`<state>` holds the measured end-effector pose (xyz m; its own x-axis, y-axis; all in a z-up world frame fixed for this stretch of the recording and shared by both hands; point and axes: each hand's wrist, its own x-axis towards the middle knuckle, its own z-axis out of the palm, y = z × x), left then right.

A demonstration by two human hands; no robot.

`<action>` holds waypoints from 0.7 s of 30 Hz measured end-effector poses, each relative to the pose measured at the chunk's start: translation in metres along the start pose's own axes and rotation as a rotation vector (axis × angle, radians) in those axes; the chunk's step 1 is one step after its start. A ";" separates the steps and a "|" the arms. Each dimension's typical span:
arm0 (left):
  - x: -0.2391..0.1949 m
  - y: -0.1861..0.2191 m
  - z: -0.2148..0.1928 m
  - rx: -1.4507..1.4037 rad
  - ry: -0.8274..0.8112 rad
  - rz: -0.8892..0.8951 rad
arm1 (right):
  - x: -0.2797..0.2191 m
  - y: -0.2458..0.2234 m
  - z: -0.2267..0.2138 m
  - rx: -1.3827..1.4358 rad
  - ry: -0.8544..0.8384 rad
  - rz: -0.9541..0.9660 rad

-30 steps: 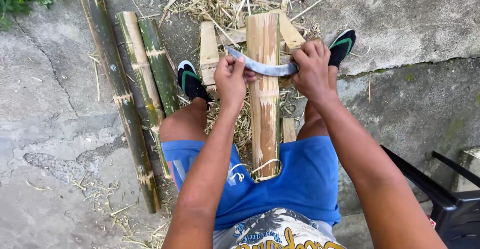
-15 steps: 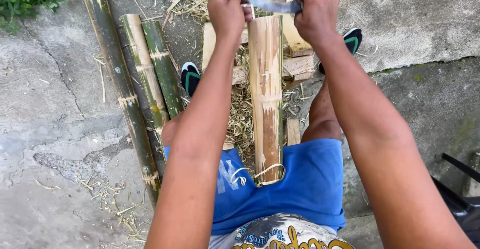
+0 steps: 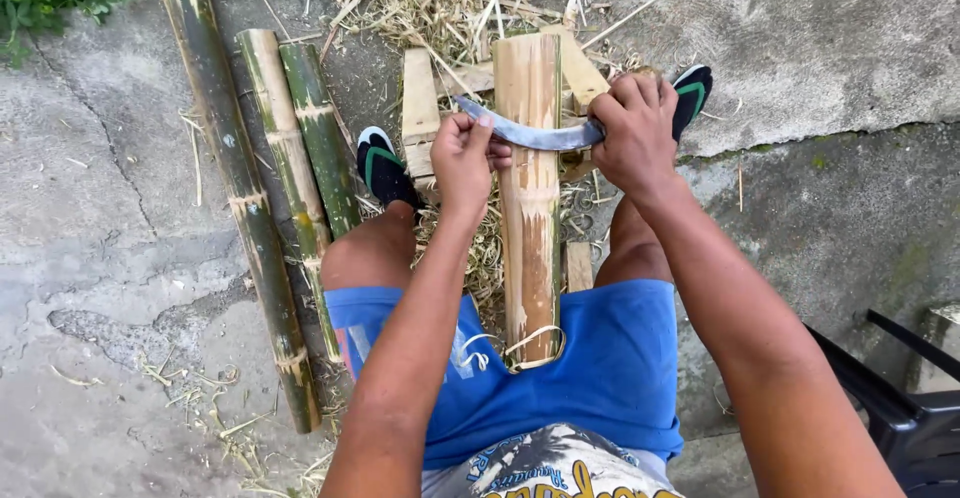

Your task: Scraping and cleaning the outer layer of a bamboo stalk with a curved blade.

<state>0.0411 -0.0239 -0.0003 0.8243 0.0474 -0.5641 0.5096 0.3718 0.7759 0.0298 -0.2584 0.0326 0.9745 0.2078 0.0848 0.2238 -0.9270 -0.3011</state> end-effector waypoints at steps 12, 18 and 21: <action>0.020 0.017 0.021 -0.114 0.106 0.002 | 0.030 0.033 0.034 -0.103 0.057 -0.053; 0.111 0.057 0.054 0.129 0.137 0.028 | 0.106 0.057 0.041 -0.054 0.127 -0.016; 0.147 0.064 0.060 0.126 0.080 0.100 | 0.117 0.065 0.057 0.006 0.121 0.054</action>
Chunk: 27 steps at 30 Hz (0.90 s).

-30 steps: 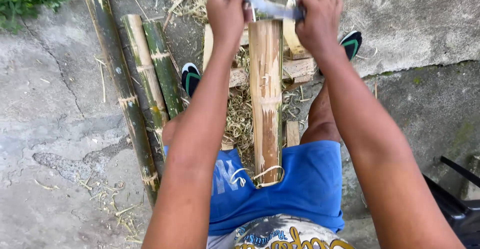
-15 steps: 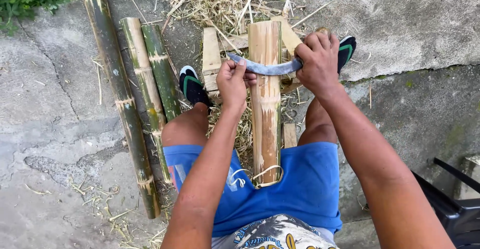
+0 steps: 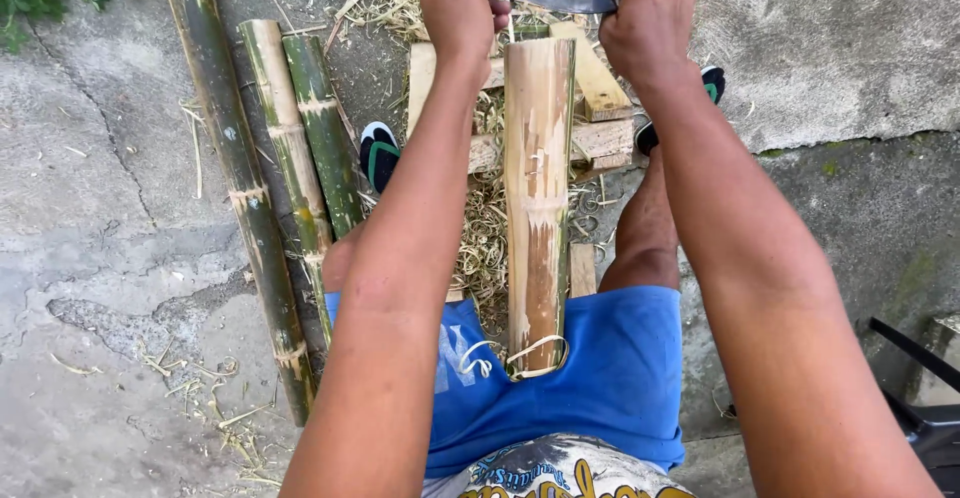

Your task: Scraping and cleaning the outer layer of a bamboo stalk with a curved blade.

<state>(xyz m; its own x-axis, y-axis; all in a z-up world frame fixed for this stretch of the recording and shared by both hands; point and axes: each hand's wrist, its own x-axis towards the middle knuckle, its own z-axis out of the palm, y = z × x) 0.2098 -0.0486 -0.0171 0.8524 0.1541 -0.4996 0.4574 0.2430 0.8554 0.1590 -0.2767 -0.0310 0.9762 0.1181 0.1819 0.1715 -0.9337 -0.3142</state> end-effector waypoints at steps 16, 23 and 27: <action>-0.130 -0.045 -0.053 -0.142 -0.054 -0.069 | -0.095 -0.045 -0.046 0.085 -0.037 -0.045; -0.057 0.006 -0.012 0.098 0.011 -0.065 | -0.034 -0.005 0.001 0.015 0.020 -0.032; -0.008 0.024 0.000 0.172 0.011 -0.029 | 0.000 -0.004 0.007 0.106 0.025 0.021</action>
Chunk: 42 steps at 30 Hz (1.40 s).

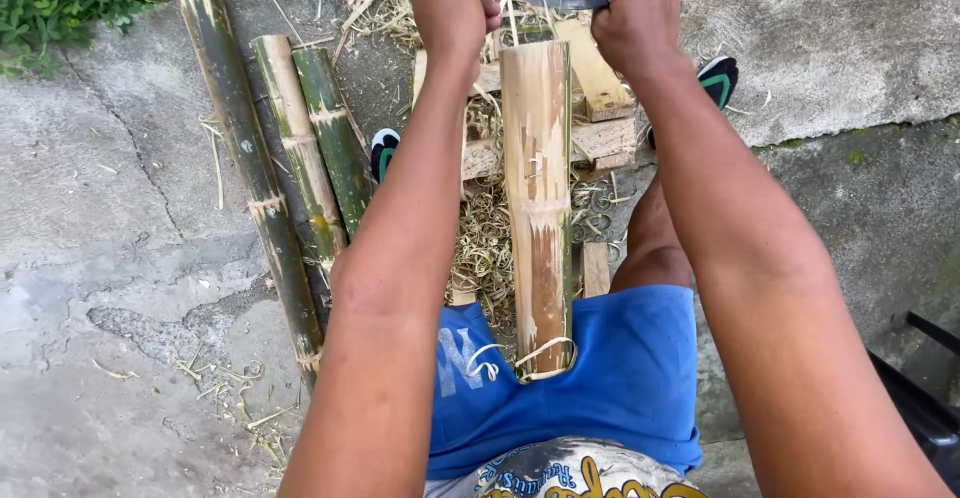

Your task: Scraping and cleaning the outer layer of a bamboo stalk with a curved blade.

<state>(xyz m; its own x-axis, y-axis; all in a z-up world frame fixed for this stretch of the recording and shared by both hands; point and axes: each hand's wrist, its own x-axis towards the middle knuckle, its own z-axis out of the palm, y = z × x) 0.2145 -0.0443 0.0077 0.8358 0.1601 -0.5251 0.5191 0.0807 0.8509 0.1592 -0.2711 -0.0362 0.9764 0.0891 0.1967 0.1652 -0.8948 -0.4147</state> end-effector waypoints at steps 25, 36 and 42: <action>-0.079 -0.030 -0.021 -0.048 -0.022 0.030 | -0.065 -0.004 0.006 0.063 -0.069 -0.020; -0.058 0.009 -0.009 0.131 -0.046 0.012 | -0.053 -0.019 -0.015 0.141 -0.085 0.077; -0.117 -0.064 -0.049 -0.134 -0.097 -0.008 | -0.110 -0.054 -0.048 0.189 -0.088 -0.026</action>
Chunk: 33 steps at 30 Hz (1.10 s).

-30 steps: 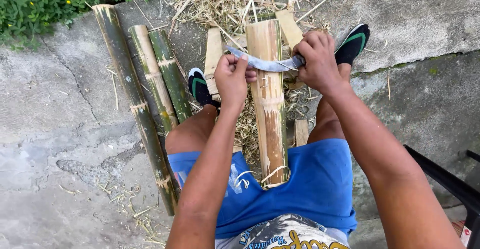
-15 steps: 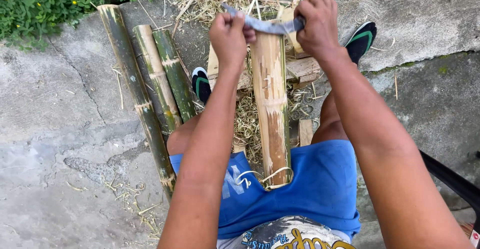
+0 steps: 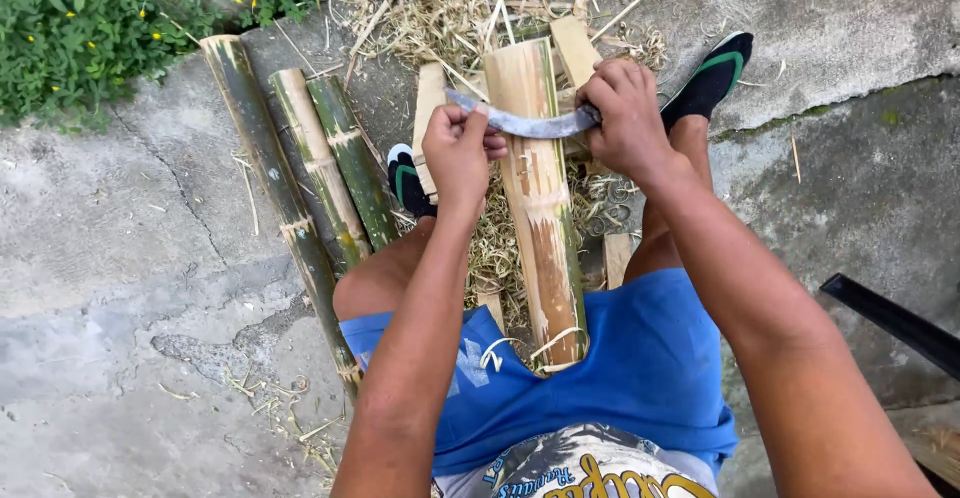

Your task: Scraping and cleaning the outer layer of a bamboo stalk with a curved blade.

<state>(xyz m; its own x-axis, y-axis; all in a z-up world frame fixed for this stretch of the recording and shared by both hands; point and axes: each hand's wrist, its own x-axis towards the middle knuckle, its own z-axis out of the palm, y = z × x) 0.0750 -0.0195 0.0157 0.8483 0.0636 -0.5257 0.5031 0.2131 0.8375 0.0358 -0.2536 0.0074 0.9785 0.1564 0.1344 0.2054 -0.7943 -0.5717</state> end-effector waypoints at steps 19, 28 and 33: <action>0.034 0.026 0.023 0.136 0.043 0.050 | 0.031 0.050 0.052 -0.132 0.069 0.089; 0.100 0.075 0.044 0.134 0.075 0.114 | 0.092 0.059 0.044 0.068 0.152 0.066; 0.017 0.046 0.014 0.222 -0.020 0.061 | 0.022 0.020 0.024 -0.024 0.044 0.027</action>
<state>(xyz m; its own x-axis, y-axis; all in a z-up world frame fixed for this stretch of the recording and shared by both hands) 0.1150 -0.0220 0.0477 0.8802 0.0496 -0.4720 0.4730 -0.0102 0.8810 0.0616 -0.2521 -0.0203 0.9818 0.1090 0.1553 0.1781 -0.8119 -0.5560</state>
